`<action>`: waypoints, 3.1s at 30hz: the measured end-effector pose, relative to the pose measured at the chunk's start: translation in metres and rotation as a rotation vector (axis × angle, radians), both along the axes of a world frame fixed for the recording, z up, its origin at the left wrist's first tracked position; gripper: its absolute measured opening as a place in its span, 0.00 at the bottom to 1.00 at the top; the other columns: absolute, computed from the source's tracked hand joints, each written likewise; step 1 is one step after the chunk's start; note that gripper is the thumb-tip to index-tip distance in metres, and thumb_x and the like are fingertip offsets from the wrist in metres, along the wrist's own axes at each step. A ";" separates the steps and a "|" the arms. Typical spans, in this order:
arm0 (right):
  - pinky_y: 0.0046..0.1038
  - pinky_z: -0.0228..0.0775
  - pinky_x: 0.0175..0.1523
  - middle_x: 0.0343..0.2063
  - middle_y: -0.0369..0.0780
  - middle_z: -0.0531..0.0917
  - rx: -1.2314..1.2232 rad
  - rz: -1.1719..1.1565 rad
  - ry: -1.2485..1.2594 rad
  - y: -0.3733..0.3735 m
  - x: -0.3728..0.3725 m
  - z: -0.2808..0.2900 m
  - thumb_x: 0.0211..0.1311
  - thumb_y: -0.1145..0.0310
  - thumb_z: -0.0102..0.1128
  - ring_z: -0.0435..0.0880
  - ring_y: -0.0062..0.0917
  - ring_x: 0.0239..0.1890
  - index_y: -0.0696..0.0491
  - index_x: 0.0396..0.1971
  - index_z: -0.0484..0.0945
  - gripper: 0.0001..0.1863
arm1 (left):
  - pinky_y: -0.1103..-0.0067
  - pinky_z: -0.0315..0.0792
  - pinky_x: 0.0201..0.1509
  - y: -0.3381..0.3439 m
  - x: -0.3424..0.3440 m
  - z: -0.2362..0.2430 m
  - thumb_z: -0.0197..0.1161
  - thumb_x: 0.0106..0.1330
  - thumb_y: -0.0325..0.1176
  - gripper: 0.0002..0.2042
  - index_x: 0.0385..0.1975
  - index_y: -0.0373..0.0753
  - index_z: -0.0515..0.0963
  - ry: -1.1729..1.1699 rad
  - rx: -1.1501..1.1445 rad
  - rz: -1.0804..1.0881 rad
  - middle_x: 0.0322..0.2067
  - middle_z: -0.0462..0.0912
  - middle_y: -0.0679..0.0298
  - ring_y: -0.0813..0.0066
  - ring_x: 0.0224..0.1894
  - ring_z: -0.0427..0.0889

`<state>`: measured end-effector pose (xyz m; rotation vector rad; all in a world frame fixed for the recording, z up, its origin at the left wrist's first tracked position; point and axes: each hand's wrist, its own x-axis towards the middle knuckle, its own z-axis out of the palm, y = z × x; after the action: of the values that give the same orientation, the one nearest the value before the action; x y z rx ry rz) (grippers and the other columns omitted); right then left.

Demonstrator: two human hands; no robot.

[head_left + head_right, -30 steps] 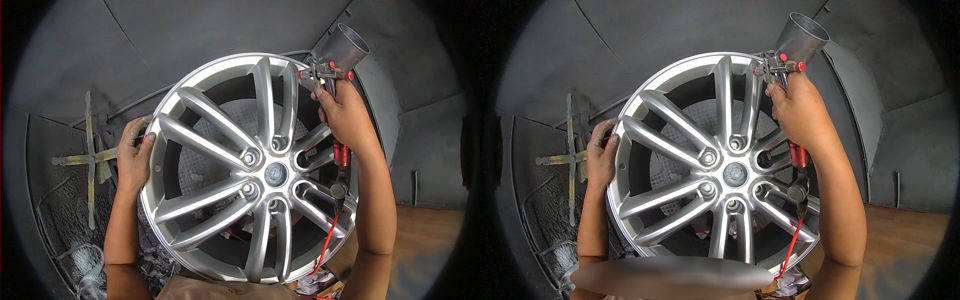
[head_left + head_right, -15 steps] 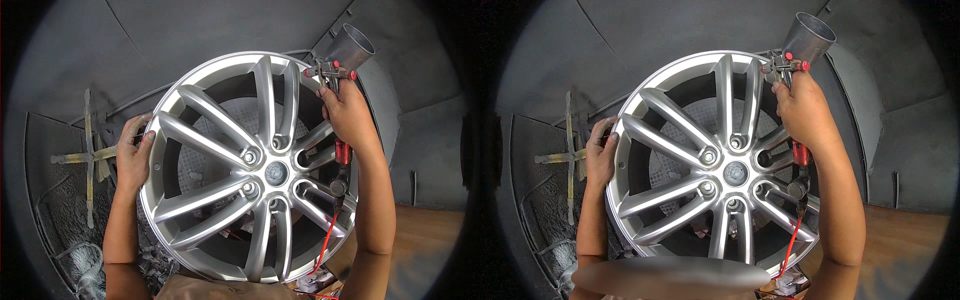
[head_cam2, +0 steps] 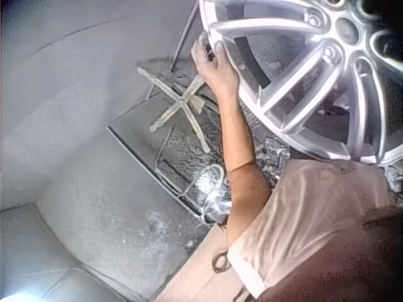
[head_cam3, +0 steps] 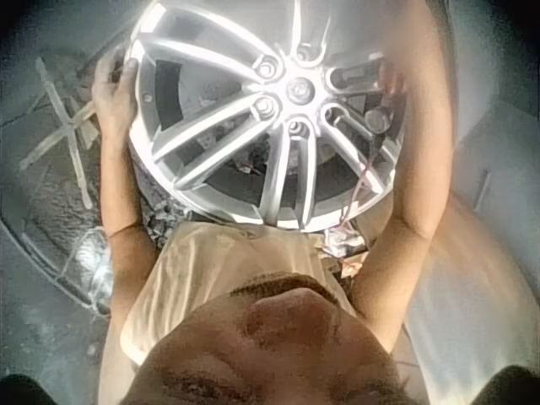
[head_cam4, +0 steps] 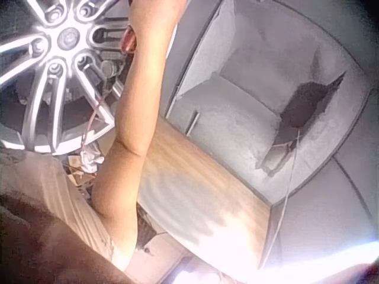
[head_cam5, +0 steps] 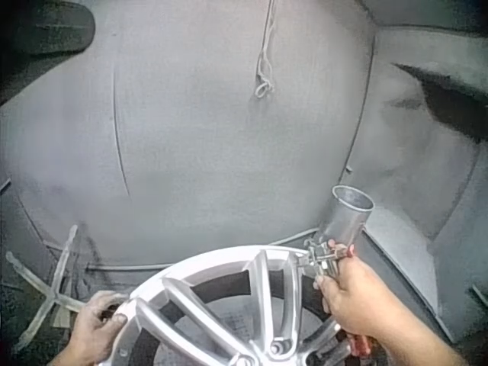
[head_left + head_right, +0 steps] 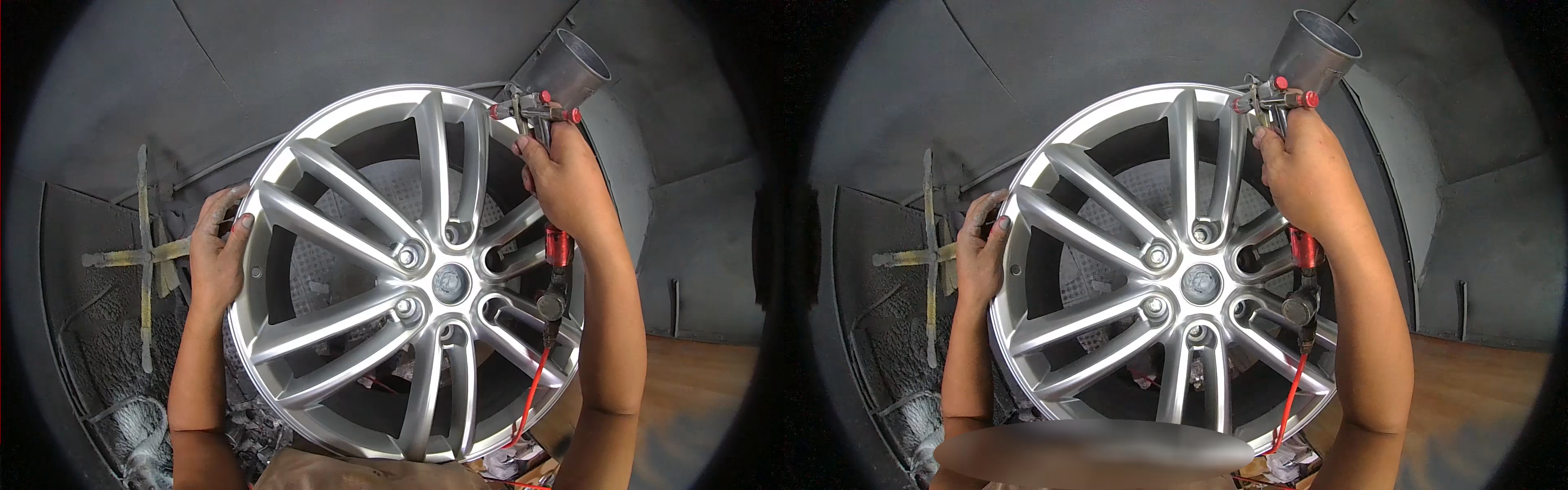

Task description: The person is seen mixing paint and then spraying a silver car rim in a paint booth.

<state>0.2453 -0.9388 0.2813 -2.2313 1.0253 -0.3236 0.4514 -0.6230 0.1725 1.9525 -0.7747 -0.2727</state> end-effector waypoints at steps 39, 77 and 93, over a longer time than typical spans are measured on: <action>0.34 0.71 0.31 0.21 0.44 0.79 -0.099 -0.038 0.023 -0.011 -0.004 0.006 0.68 0.68 0.56 0.81 0.28 0.23 0.64 0.32 0.72 0.12 | 0.73 0.67 0.64 0.000 0.000 -0.003 0.61 0.68 0.29 0.17 0.54 0.30 0.77 -0.001 -0.014 0.005 0.53 0.77 0.55 0.64 0.57 0.76; 0.33 0.72 0.32 0.20 0.44 0.80 -0.037 -0.023 -0.032 -0.005 0.013 0.002 0.68 0.68 0.56 0.82 0.29 0.23 0.64 0.32 0.72 0.12 | 0.73 0.68 0.63 -0.001 -0.002 -0.002 0.61 0.67 0.28 0.17 0.54 0.30 0.77 0.022 -0.046 0.014 0.52 0.78 0.55 0.64 0.56 0.77; 0.18 0.59 0.24 0.27 0.32 0.81 0.024 -0.169 -0.132 -0.021 -0.060 0.034 0.72 0.68 0.54 0.69 0.10 0.21 0.58 0.42 0.78 0.09 | 0.73 0.66 0.65 0.004 -0.003 0.000 0.59 0.68 0.28 0.16 0.55 0.30 0.76 0.006 -0.029 -0.006 0.53 0.77 0.54 0.64 0.59 0.76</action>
<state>0.1849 -0.9601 0.3149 -2.0765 1.1416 -0.5223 0.4480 -0.6190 0.1726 1.9216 -0.7766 -0.2697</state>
